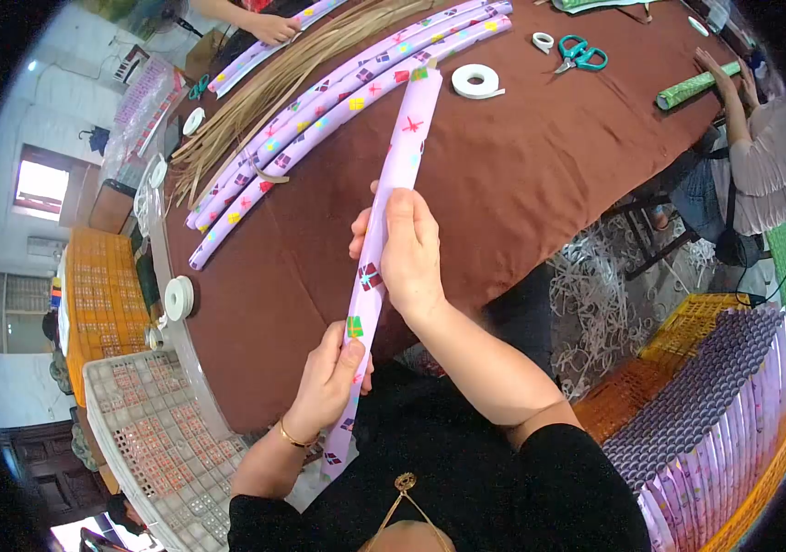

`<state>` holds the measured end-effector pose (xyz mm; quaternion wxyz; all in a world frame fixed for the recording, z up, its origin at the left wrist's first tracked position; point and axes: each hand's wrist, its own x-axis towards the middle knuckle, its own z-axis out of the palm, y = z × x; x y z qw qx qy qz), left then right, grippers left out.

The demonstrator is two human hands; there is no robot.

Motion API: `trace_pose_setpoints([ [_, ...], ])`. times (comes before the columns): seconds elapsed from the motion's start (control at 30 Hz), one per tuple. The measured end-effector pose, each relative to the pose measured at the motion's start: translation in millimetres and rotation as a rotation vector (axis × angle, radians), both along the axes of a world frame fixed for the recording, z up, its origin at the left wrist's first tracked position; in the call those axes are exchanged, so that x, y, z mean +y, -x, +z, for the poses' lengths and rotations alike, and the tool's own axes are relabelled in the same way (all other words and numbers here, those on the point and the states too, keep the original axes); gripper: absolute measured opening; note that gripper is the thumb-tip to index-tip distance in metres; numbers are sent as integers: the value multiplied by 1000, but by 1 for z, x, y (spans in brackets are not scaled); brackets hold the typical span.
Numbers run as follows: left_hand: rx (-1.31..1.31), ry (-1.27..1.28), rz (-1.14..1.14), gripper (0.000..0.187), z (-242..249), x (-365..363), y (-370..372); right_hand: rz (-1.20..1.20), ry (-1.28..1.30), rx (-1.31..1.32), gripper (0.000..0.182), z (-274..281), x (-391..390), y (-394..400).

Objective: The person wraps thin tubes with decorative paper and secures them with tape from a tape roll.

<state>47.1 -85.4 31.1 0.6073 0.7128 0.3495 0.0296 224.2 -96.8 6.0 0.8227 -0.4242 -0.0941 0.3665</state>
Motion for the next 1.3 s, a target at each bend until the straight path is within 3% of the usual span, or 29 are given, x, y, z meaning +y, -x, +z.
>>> trace_pose_setpoints([
  [0.17,0,-25,3,35,-4,0,3,16,-126,172,53,-10,0,-5],
  [0.47,22,-138,-30,35,-1,-4,1,-42,58,-32,48,5,7,-20],
  [0.77,49,138,-21,30,-2,9,6,-60,-154,139,46,0,3,-15],
  [0.9,-86,64,-2,32,2,19,-5,-71,-228,153,49,9,4,5],
  [0.97,-89,133,20,32,13,25,-14,-18,-260,145,48,9,3,20],
  [1.13,-55,32,-31,40,16,23,-10,40,-351,123,45,6,-1,18],
  [1.3,-26,-38,-16,45,12,17,-7,-7,-140,5,42,13,1,13],
])
